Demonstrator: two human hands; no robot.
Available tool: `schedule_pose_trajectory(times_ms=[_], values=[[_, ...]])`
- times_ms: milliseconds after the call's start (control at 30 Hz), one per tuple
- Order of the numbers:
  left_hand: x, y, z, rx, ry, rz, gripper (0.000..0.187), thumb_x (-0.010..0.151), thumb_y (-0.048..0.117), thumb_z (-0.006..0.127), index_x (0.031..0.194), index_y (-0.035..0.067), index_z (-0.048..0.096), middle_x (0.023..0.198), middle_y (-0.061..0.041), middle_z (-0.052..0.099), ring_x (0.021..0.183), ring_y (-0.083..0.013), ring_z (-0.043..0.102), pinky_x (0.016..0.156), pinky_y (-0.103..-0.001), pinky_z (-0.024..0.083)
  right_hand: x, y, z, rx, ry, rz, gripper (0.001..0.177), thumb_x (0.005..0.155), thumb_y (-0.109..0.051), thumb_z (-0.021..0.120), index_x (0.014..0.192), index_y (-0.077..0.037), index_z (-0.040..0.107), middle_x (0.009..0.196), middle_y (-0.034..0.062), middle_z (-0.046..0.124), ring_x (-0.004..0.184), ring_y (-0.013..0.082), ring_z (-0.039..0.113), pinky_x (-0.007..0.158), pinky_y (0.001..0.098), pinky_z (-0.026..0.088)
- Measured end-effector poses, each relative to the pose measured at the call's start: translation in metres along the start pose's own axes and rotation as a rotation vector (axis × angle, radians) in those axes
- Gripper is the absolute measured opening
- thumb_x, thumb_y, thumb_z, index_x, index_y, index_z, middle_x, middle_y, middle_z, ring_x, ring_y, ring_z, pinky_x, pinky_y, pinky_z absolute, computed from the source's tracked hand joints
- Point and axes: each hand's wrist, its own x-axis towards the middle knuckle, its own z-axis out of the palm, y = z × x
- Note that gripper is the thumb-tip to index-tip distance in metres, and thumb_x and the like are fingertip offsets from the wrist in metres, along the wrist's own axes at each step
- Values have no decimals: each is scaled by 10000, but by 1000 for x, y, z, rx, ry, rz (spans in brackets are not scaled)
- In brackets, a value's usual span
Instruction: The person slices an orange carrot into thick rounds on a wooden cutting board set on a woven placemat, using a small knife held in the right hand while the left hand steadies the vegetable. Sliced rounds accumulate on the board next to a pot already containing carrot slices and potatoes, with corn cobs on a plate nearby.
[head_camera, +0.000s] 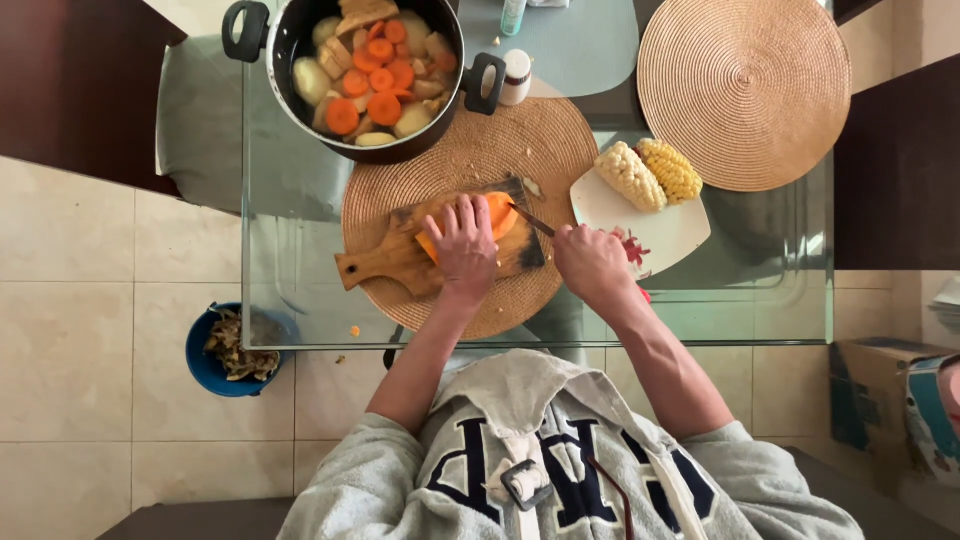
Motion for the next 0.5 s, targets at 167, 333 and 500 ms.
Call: schedule_pose_trajectory(times_ms=[167, 333, 500], values=[[3, 2, -14, -1, 9, 35, 367, 973, 180, 572, 1318, 58, 595, 1269, -118, 600, 1182, -307, 567, 1046, -570, 379, 13, 1, -21, -2, -66, -47, 227, 964, -194, 564, 863, -58, 715, 785, 162, 748, 725, 336, 761, 603, 469, 607], [2, 2, -21, 26, 54, 22, 415, 909, 196, 612, 1295, 44, 592, 1258, -122, 596, 1172, -311, 577, 1040, -567, 387, 33, -3, -24, -50, -142, -105, 219, 931, -185, 588, 892, -72, 772, 841, 166, 762, 772, 330, 771, 627, 457, 617], [-2, 1, -6, 17, 23, 21, 489, 896, 187, 714, 1340, 34, 576, 1294, -125, 584, 1172, -286, 561, 1056, -567, 378, 35, -12, -14, -38, -162, -116, 181, 897, -150, 614, 896, -77, 780, 862, 148, 763, 795, 327, 775, 635, 444, 624]])
